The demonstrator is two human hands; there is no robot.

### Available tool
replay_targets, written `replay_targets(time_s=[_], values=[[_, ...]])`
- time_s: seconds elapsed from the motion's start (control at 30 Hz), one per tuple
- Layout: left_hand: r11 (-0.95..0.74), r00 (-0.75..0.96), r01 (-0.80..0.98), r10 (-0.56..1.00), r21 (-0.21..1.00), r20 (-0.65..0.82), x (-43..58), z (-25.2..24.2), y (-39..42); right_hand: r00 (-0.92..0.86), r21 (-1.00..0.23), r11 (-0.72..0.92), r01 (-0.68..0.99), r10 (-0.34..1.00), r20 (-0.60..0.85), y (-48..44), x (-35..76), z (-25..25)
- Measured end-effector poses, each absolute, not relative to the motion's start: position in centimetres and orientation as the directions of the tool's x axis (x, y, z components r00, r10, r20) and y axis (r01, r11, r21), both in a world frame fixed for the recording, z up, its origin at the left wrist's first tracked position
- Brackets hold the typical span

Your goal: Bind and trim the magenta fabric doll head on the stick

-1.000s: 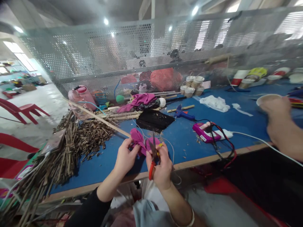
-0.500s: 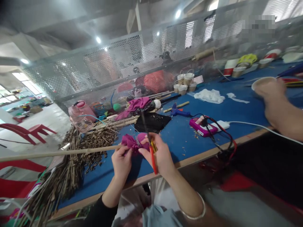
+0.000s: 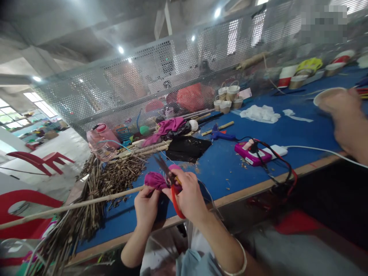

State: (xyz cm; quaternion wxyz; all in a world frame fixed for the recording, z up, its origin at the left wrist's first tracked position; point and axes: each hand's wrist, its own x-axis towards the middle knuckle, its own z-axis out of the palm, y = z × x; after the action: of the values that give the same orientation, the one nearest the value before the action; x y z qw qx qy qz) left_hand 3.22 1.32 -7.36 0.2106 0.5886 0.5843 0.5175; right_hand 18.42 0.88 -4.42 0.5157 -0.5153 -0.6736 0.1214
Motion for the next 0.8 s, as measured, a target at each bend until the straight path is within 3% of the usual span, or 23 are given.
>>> replay_targets(time_s=[0.13,0.27,0.5,0.63,0.8], values=[[-0.285,-0.213,0.412,0.893,0.865,0.396,3.9,-7.5,0.1,-0.052,-0.544,0.496,0.677,0.769,0.637,0.4,18.2,-5.1],[-0.222,-0.208,0.343,0.930,0.913,0.304,4.2,-7.2,-0.9,-0.051,-0.531,0.527,0.664,0.740,0.671,1.2,18.6,-6.3],[-0.122,-0.094,0.131,0.986,0.984,0.135,4.5,-7.1,-0.2,0.114,-0.697,0.394,0.599,0.819,0.562,2.6,19.2,-6.2],[-0.080,-0.030,0.213,0.996,0.974,0.088,4.4,-7.1,0.6,0.254,-0.826,0.299,0.477,0.853,0.456,3.4,19.3,-6.2],[-0.099,0.098,0.294,0.992,0.951,0.073,3.4,-4.7,-1.0,0.249,-0.847,0.289,0.446,0.869,0.428,3.3,19.4,-6.5]])
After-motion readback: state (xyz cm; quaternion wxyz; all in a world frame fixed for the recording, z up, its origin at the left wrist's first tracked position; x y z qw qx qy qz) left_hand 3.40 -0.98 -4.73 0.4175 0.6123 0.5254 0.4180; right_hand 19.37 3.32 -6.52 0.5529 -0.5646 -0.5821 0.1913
